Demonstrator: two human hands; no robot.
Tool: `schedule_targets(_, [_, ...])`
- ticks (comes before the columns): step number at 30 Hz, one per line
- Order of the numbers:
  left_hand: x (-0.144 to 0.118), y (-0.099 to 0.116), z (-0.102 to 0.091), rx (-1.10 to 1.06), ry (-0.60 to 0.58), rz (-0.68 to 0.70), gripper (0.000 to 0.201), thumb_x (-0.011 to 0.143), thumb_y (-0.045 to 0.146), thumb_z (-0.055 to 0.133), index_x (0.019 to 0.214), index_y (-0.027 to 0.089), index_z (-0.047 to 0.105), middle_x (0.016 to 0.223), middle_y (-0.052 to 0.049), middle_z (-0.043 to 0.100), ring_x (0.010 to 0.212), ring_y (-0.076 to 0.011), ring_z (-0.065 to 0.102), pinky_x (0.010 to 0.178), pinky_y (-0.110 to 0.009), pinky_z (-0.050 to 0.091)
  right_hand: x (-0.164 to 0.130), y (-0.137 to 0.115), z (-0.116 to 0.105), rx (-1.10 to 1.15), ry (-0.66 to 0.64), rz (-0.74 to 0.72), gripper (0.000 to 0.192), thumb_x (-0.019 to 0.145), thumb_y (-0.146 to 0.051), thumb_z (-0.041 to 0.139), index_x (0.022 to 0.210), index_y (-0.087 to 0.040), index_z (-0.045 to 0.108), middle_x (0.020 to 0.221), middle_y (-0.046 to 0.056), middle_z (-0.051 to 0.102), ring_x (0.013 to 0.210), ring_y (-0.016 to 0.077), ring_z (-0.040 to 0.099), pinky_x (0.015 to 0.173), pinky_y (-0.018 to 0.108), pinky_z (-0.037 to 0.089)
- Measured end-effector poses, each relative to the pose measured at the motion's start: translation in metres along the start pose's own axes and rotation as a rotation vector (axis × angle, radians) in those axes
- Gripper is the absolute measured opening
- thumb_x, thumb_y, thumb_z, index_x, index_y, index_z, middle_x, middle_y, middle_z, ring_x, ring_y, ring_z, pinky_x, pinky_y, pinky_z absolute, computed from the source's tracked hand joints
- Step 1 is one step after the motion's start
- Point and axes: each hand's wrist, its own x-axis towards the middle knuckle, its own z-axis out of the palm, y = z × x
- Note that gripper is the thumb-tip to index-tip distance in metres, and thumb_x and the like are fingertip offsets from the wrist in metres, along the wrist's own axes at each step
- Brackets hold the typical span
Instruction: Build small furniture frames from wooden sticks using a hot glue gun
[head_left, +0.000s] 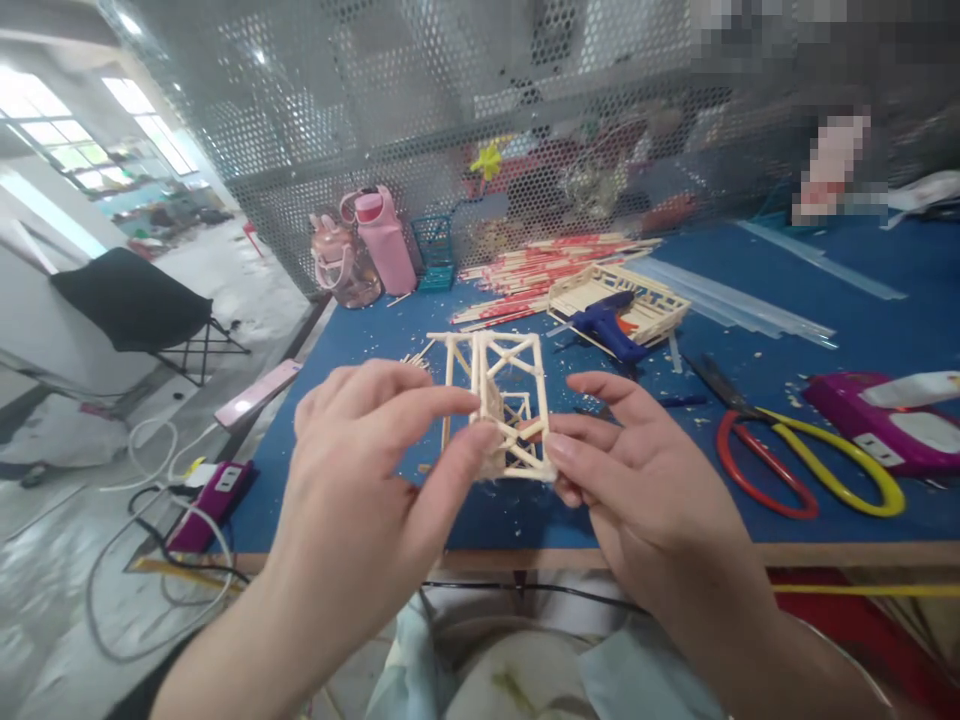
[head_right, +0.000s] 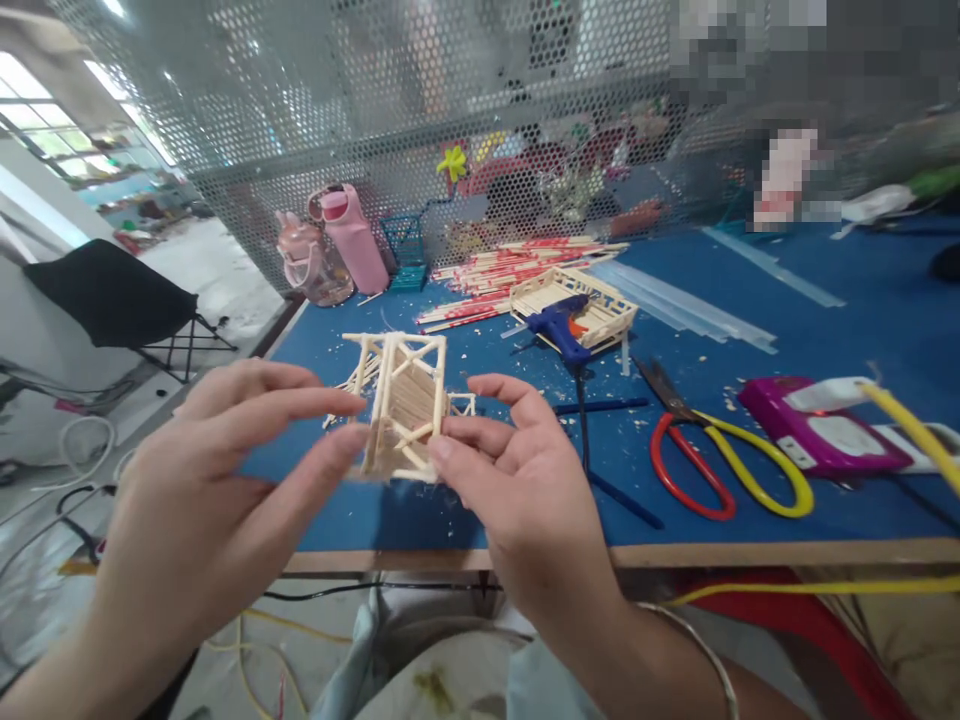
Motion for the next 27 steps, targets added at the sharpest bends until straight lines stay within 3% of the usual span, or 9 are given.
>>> schedule_targets(3, [0.02,0.006,-0.002,0.02,-0.194,0.135,0.008,0.071,0.033,0.071,0.075,0.026,0.073,0.071,-0.002,0.063,0.066,-0.0167,0.056,0.068,-0.033,0.046,-0.003,0.003,0.001,0.031,0.006,-0.002,0.045,0.063,-0.023,0.076,0.099,-0.027,0.048,0.067,-0.005,0.067,0.054,0.0116,0.057,0.046,0.023,0.04])
schedule_targets(7, [0.032,0.007,0.005,0.076,-0.31,0.346,0.01,0.078,0.028,0.064,0.072,0.025,0.071,0.07,-0.002,0.065,0.065,-0.0152,0.059,0.056,-0.027,0.045,-0.004,0.002,0.002,0.074,-0.001,0.004,0.044,0.063,-0.023,0.075,0.097,-0.027,0.048,0.066,-0.005,0.067,0.056,0.0125,0.059,0.051,0.025,0.044])
schedule_targets(12, [0.036,0.005,0.007,-0.024,-0.35,0.333,0.008,0.077,0.023,0.065,0.072,0.026,0.071,0.072,-0.001,0.066,0.063,-0.0143,0.06,0.058,-0.027,0.046,-0.002,0.0,0.0,0.108,-0.023,0.021,0.045,0.062,-0.022,0.076,0.097,-0.026,0.049,0.067,-0.005,0.068,0.057,0.0119,0.06,0.054,0.025,0.046])
schedule_targets(19, [0.035,0.004,0.01,0.067,-0.358,0.426,0.013,0.082,0.022,0.058,0.077,0.024,0.069,0.075,-0.001,0.069,0.063,-0.0135,0.06,0.062,-0.027,0.047,0.0,-0.002,-0.002,0.089,-0.042,0.061,0.044,0.065,-0.023,0.074,0.101,-0.027,0.05,0.071,-0.003,0.068,0.064,0.0138,0.063,0.061,0.027,0.05])
schedule_targets(23, [0.036,0.004,0.01,0.096,-0.352,0.472,0.013,0.083,0.02,0.057,0.078,0.022,0.069,0.077,-0.002,0.07,0.065,-0.0133,0.06,0.063,-0.026,0.048,-0.001,-0.005,-0.003,-0.157,0.011,-0.07,0.037,0.07,-0.026,0.07,0.103,-0.026,0.053,0.079,0.0,0.069,0.069,0.0152,0.065,0.063,0.028,0.052])
schedule_targets(27, [0.038,0.004,0.009,0.142,-0.375,0.449,0.016,0.086,0.019,0.053,0.08,0.019,0.069,0.08,-0.003,0.07,0.069,-0.0133,0.061,0.067,-0.026,0.049,-0.002,-0.005,-0.005,-0.572,0.089,-0.393,0.012,0.075,-0.024,0.062,0.087,-0.022,0.061,0.101,0.006,0.067,0.075,0.0156,0.066,0.062,0.027,0.052])
